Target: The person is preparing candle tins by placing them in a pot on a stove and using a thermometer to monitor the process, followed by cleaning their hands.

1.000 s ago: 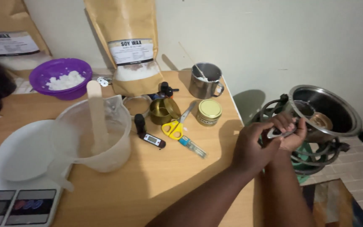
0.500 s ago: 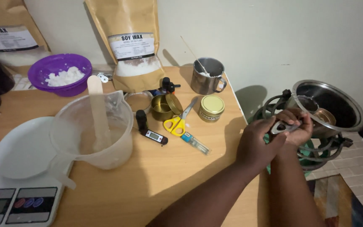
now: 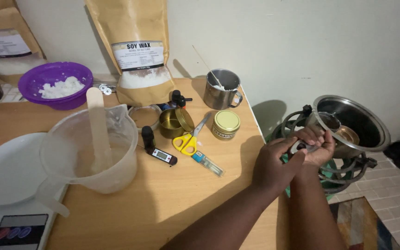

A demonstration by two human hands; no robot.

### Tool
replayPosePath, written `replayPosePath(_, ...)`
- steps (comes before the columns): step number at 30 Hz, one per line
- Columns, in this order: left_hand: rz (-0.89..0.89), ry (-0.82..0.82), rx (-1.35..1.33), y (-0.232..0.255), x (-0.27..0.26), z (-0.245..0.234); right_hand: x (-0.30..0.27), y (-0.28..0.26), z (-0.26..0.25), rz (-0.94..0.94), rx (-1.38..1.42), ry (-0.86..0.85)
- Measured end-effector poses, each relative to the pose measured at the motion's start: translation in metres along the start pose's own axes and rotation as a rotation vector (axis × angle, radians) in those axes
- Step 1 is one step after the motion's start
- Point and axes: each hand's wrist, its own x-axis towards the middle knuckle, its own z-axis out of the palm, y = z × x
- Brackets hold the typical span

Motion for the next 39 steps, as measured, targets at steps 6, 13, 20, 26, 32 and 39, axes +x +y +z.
replayPosePath(6,-0.022,-0.015,0.027,0.004,-0.004,-0.006,-0.006,0.017,0.027,-0.183,0.045,0.185)
replayPosePath(13,-0.15,-0.098,-0.056,0.013,-0.003,-0.012,-0.007,0.02,0.031,-0.154,0.028,0.15)
replayPosePath(20,-0.158,-0.071,-0.084,0.015,-0.004,-0.01,0.004,0.01,0.017,-0.239,-0.489,0.442)
replayPosePath(26,-0.144,-0.08,-0.089,0.015,-0.004,-0.012,-0.013,0.03,0.046,-0.246,-0.05,0.239)
replayPosePath(32,-0.147,-0.058,-0.075,0.006,-0.001,-0.006,-0.019,0.041,0.064,-0.366,-0.295,0.384)
replayPosePath(39,-0.178,-0.078,-0.056,0.004,-0.002,-0.008,-0.014,0.035,0.053,-0.21,-0.005,0.204)
